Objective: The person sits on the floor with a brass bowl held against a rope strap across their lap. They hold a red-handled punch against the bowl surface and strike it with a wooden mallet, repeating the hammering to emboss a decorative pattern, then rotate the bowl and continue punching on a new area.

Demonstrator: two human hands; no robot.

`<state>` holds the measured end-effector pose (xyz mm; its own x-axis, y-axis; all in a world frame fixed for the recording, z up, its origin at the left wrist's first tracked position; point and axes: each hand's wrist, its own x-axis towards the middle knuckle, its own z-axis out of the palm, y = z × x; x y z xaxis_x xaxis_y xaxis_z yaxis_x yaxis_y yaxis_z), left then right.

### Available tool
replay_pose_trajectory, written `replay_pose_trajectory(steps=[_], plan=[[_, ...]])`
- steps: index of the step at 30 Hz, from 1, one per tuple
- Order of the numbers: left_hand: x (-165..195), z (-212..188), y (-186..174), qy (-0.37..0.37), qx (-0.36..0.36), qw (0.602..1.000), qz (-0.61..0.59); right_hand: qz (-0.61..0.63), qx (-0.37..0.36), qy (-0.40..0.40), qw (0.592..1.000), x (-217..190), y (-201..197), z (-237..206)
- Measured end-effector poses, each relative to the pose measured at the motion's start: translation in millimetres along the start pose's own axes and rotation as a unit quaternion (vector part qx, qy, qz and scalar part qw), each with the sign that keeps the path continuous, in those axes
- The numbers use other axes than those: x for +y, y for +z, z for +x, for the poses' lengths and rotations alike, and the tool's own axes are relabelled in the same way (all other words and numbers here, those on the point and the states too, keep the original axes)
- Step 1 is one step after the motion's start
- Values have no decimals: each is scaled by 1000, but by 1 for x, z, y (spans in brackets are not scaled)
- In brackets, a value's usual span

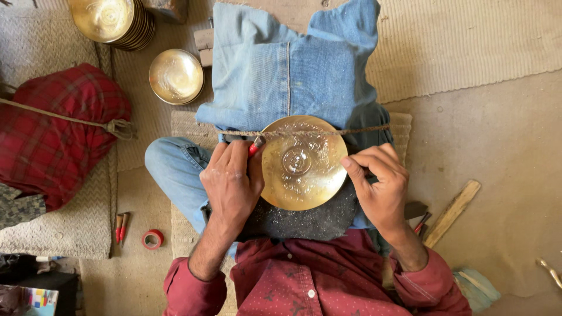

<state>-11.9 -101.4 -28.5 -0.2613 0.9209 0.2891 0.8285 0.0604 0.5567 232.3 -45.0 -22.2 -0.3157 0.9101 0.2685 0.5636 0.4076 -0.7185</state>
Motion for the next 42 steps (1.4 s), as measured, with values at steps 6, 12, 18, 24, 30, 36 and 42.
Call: replay_pose_trajectory(steps=[6, 12, 18, 24, 30, 36, 42], plan=[[-6, 10, 9, 17, 18, 1000, 14, 17, 38, -35, 998, 11, 11, 17], [-22, 6, -7, 26, -31, 988, -147, 88, 50, 32, 994, 19, 35, -14], [-40, -8, 1, -1, -29, 977, -211, 160, 66, 103, 980, 29, 47, -29], [-44, -16, 14, -104, -27, 949, -295, 189, 77, 129, 970, 29, 49, -30], [-42, -14, 12, -128, -48, 949, -285, 183, 77, 135, 971, 25, 47, -29], [-41, -10, 10, -131, -58, 949, -281, 176, 73, 132, 973, 21, 45, -26], [-42, -5, 10, -113, -74, 950, -282, 197, 72, 147, 967, 19, 45, -29]])
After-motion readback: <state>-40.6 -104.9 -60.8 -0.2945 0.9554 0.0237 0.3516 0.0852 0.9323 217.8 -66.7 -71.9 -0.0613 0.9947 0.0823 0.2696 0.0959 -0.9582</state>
